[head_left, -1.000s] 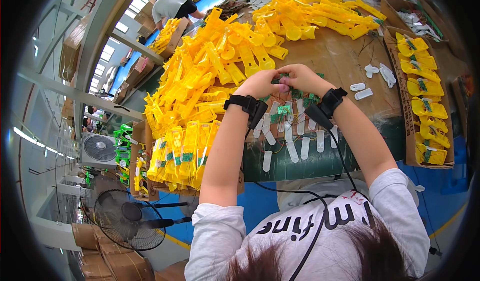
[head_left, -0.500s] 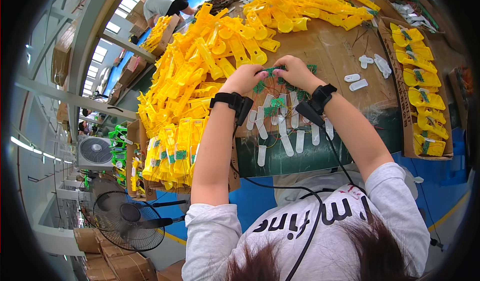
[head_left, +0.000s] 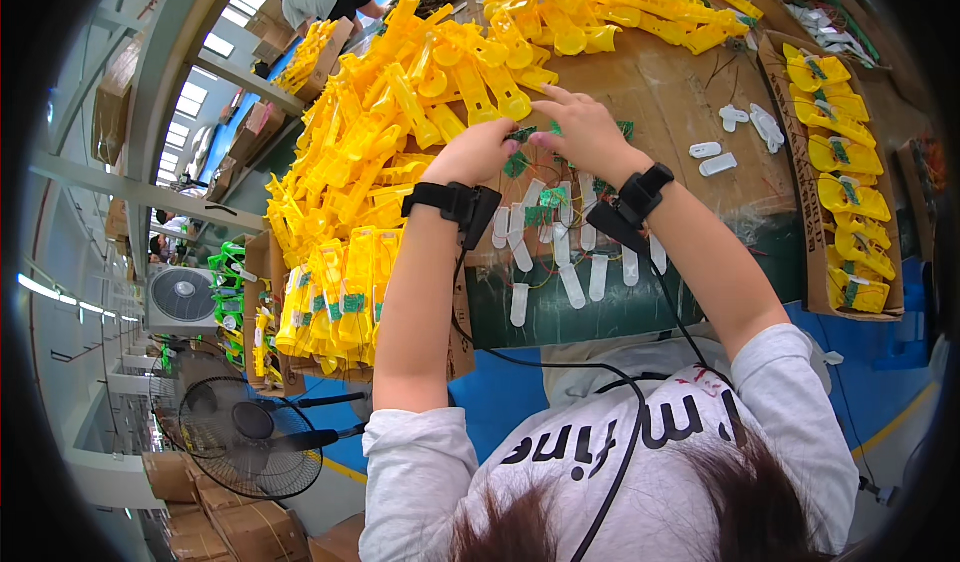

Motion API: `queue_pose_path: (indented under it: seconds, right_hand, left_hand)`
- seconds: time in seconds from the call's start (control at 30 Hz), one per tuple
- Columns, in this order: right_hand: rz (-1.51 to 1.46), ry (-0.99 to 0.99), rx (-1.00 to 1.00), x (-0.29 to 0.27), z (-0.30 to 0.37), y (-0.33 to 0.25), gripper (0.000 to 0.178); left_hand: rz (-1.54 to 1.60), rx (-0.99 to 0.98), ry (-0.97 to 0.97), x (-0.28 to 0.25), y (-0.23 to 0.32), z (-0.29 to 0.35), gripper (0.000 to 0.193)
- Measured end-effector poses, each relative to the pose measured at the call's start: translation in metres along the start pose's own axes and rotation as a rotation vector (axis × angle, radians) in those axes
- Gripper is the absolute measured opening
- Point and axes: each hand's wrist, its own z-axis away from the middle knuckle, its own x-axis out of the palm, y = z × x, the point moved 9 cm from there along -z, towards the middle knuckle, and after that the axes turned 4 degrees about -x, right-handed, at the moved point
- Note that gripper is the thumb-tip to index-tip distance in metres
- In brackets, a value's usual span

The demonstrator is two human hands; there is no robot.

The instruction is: Insert a circuit board and components into a yellow plastic housing for an electronic device.

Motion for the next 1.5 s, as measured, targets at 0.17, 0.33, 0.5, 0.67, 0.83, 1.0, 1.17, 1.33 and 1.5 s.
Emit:
queue_pose_path:
  seconds: [0.17,0.33,0.5,0.67,0.83,1.0,1.17,1.33,1.5]
  right_hand:
    - [-0.455,-0.11,0.005,0.033,-0.007,0.002,0.024]
    - [-0.332,-0.12,0.093,0.039,-0.005,0.007,0.02]
    - [-0.209,-0.13,0.206,0.05,-0.005,0.01,0.021]
    - [-0.136,-0.143,0.293,0.054,0.0,0.012,0.021]
    - [0.003,-0.162,0.293,0.057,-0.001,0.014,0.023]
    - [-0.136,-0.217,0.176,0.058,-0.002,0.009,0.023]
    - [-0.143,0.003,0.032,-0.029,0.014,0.022,0.03]
    - [-0.257,-0.408,0.034,-0.051,0.098,-0.001,0.042]
    - [-0.04,-0.537,0.053,-0.048,0.154,-0.016,0.059]
  left_hand:
    - [-0.035,0.061,0.101,-0.003,0.0,-0.002,0.026]
    - [-0.107,-0.099,0.09,0.002,-0.013,-0.005,0.022]
    - [-0.177,-0.124,0.144,0.001,-0.012,-0.008,0.025]
    - [-0.361,-0.184,0.243,-0.001,0.003,-0.007,0.016]
    - [-0.436,-0.216,0.301,0.001,0.007,-0.013,0.015]
    - [-0.439,-0.221,0.315,-0.016,0.009,0.0,0.024]
    - [-0.226,-0.243,0.561,-0.037,0.043,0.042,0.033]
    - [0.093,-0.176,0.597,0.026,0.063,0.13,0.022]
    - [-0.161,-0.238,0.398,0.102,0.06,0.142,0.062]
